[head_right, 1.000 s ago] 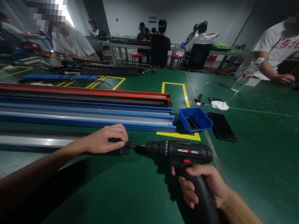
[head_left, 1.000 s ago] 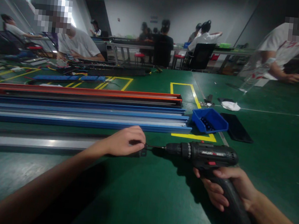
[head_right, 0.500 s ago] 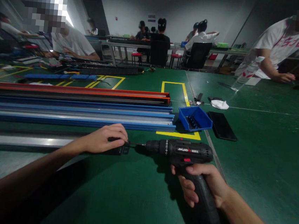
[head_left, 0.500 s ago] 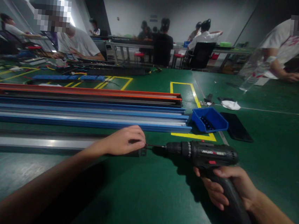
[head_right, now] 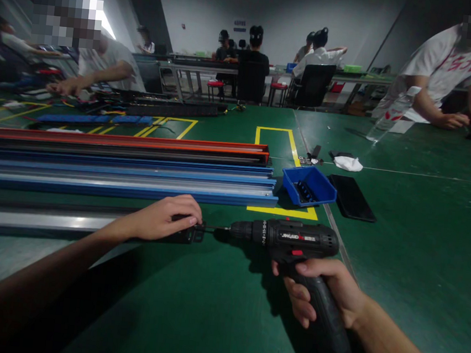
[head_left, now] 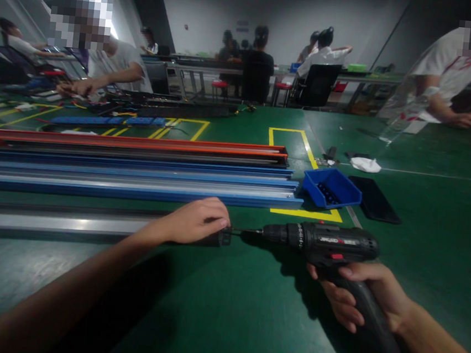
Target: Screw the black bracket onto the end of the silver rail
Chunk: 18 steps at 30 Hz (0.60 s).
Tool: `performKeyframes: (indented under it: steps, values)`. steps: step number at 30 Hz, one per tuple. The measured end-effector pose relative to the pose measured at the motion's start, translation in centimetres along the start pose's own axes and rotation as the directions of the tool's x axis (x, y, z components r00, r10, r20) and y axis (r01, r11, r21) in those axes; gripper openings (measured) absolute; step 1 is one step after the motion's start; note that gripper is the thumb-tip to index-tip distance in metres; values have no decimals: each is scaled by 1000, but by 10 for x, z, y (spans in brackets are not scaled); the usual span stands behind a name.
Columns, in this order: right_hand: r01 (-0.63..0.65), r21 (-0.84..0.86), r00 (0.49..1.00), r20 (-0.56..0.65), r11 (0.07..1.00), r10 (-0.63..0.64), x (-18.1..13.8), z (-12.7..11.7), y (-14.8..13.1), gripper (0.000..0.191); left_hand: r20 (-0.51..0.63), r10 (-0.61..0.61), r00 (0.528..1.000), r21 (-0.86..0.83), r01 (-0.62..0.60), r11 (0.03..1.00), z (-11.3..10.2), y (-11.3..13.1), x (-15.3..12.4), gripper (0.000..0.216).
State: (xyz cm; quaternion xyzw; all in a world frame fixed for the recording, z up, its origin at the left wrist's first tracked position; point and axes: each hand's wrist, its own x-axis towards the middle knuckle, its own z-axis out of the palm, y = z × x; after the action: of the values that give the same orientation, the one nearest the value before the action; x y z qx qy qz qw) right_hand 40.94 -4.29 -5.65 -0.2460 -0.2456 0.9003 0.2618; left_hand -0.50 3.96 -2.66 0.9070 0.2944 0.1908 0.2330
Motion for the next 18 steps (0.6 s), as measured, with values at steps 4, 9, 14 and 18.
performKeyframes:
  steps: [4,9,14,18]
  values:
    - [-1,-9,1000,9,1000,1,-1,0,-1,37,-3,-5,1000,16,5,1000,1,-1,-1,26]
    - [-12,-29,1000,5,1000,13,-2,1,-3,34,6,-26,1000,14,26,1000,1,0,-1,25]
    - [-31,-36,999,-13,999,31,-3,1,-3,33,8,-31,999,11,31,999,0,1,0,25]
    - [-50,-25,999,-14,998,49,-3,0,-2,32,3,-31,1000,11,31,999,0,1,0,25]
